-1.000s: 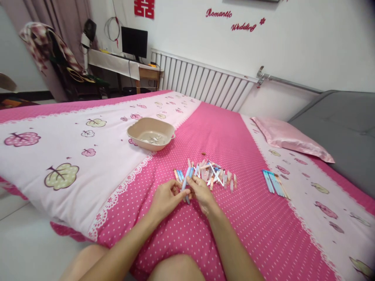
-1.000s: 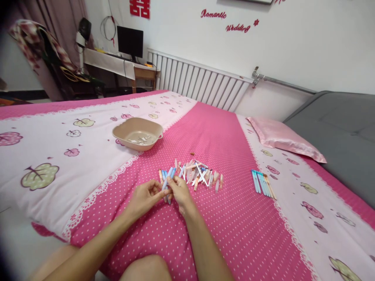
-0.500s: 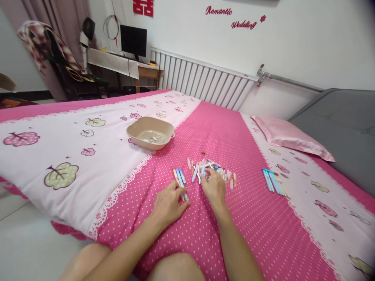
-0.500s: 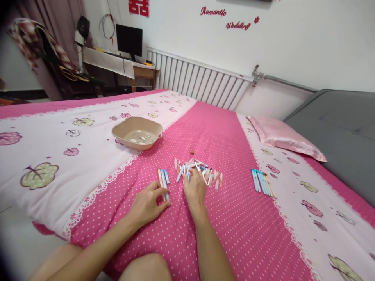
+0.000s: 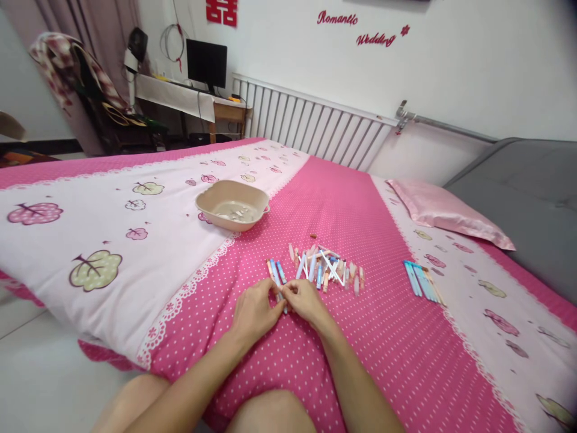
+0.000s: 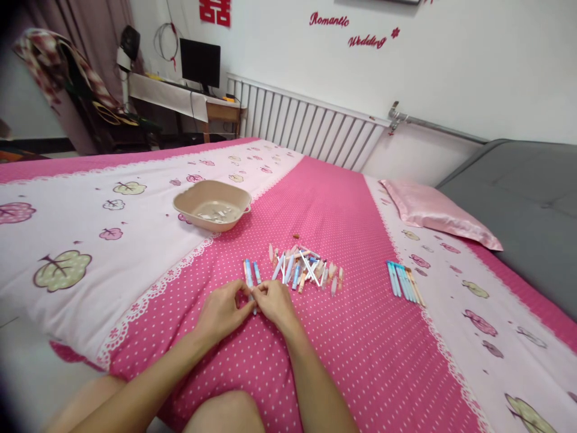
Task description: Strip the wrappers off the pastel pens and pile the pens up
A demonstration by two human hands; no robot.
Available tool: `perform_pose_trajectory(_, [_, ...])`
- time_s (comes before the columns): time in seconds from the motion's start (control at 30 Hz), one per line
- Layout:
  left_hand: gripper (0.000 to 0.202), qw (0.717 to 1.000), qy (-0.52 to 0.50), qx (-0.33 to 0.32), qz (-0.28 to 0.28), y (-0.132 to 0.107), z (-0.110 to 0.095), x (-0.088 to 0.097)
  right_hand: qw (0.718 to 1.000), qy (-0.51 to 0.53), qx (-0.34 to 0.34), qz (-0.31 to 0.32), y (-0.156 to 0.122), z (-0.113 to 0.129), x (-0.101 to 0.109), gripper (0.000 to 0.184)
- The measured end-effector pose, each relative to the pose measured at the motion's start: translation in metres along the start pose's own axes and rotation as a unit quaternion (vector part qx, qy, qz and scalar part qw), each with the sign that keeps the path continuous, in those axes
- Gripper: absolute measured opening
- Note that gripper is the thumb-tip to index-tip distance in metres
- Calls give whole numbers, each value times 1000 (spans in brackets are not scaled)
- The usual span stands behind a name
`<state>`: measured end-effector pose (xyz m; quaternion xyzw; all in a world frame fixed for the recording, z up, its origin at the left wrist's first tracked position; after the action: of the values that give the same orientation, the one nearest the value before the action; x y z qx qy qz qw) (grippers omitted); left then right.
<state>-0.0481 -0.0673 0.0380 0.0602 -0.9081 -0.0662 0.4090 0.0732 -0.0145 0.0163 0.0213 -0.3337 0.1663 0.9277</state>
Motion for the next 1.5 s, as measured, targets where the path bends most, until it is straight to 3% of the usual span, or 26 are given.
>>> perform_pose_trajectory(0.13, [16,1000,-23,1,-7,-1,0,1,999,22,8,-32,0,3,7,25])
perform_pose_trajectory(0.2, [27,999,-33,1,-18,-1,0,2,995,91,2,-44,0,5,10,24])
perform_pose_trajectory(0.33, [44,997,-63,0,-40,-1,0,3,951,306,-24,-21,-1,10,9,27])
perform_pose_trajectory(0.43, [38,995,-91,7,-51,1,2,3,926,377,-19,-3,-4,17,6,31])
perform_pose_trajectory(0.53, [26,992,-107,3,-70,2,2,6,921,389,2,-3,-6,23,8,32])
perform_pose_trajectory(0.7, [20,991,-94,-24,-92,1,1,11,909,400,11,-118,-4,19,23,29])
perform_pose_trajectory(0.8, [21,992,-81,-29,-89,0,0,11,904,402,22,-144,-2,14,30,26])
perform_pose_trajectory(1.1, [26,992,-114,-32,-45,2,-4,12,901,421,12,-107,1,12,32,30])
perform_pose_trajectory(1.5, [20,988,-44,-93,-112,-4,-2,11,876,467,-70,-98,-1,8,27,33])
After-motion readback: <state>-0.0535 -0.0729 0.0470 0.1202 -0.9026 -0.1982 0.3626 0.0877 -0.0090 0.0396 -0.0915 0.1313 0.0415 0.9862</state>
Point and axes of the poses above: each hand's wrist, its own y-axis towards the middle knuckle, its own x-axis out of the back of the hand, z = x × y, the point moved 3 cm from there along y, towards the middle knuckle, and after that the axes turned 2 degrees about -y, right-handed, at the moved point
